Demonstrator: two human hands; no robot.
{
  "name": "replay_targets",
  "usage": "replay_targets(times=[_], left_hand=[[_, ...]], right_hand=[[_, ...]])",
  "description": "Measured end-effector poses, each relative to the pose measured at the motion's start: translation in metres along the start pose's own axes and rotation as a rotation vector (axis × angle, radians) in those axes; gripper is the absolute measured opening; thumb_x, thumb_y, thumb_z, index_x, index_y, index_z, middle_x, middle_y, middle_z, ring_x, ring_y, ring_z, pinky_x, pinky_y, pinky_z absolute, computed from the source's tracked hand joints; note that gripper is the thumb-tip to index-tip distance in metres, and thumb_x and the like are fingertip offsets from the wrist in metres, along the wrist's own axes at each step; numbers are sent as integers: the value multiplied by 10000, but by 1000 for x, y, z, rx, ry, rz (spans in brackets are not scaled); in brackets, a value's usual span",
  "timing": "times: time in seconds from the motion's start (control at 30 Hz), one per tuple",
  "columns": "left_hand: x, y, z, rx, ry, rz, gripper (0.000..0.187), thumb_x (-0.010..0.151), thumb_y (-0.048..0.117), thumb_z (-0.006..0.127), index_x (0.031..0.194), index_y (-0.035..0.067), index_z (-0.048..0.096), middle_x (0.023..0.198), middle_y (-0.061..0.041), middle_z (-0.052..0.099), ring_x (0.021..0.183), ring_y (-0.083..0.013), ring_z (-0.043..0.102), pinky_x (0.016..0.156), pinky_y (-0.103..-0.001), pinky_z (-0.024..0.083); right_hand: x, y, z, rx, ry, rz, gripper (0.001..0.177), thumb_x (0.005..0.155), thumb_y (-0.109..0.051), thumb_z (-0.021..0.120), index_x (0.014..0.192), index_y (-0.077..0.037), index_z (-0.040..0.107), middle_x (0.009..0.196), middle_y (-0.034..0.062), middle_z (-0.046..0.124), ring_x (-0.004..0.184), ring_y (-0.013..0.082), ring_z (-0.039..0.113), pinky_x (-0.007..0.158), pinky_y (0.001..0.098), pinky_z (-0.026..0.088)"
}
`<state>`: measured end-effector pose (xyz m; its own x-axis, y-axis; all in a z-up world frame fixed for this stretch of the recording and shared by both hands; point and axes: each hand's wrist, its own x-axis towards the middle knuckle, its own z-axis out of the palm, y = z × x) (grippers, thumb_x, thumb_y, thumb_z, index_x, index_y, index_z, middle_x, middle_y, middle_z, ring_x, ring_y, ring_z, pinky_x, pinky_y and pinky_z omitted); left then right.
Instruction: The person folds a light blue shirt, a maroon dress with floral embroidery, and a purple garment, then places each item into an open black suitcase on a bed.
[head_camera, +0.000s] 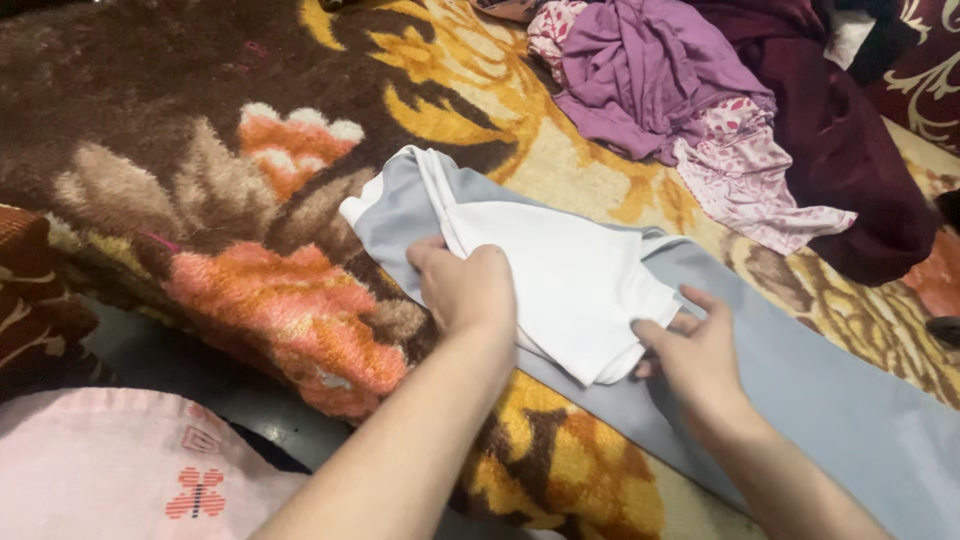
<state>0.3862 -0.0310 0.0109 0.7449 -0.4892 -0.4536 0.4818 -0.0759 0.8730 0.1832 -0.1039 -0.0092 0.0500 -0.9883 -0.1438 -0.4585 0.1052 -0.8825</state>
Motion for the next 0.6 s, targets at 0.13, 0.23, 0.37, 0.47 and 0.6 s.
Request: replay_targets(times=[0.13,0.23,0.37,0.47,0.6], left_hand=[[-4,10,0,474,291,250,783,660,0,719,1362,82,383,1438,-197,395,1353,-354,406,1078,-541,372],[13,26,-11,512,562,259,1204,461,38,877,1487,-14,250,1521,-288,250,1373,-403,336,1082,-590,340],[23,37,-25,396,344,-37,1181,650,78,873,1536,51,91,1580,-152,208,1431,-352,318,1087,-576,383],[32,32,-24,117,309,3,1045,656,113,885,1491,12,264,1558,-157,345,1303,-334,541,1102,-434,478],[41,17,-7,-158,83,-117,715,681,122,858,1320,-9,565,1272,-188,667,1161,-345,689,984,-419,545]], right_hand=[[-19,-7,-3,-404,154,-236,678,781,-54,778,1386,-47,472,1316,139,582,1053,316,663,890,435,553],[-34,-26,4,-479,98,-638,595,850,-116,654,1420,-71,489,1465,238,451,1324,343,548,1011,484,518],[-38,-24,37,-829,-257,-776,622,968,-304,509,1541,-114,360,1659,227,214,1517,389,204,1190,544,170],[-34,-16,45,-926,-411,-695,652,1007,-360,414,1594,-129,249,1672,189,141,1551,357,80,1197,524,67],[-27,-7,34,-809,-448,-733,635,1006,-336,500,1571,-106,321,1667,199,212,1553,354,120,1208,501,109]])
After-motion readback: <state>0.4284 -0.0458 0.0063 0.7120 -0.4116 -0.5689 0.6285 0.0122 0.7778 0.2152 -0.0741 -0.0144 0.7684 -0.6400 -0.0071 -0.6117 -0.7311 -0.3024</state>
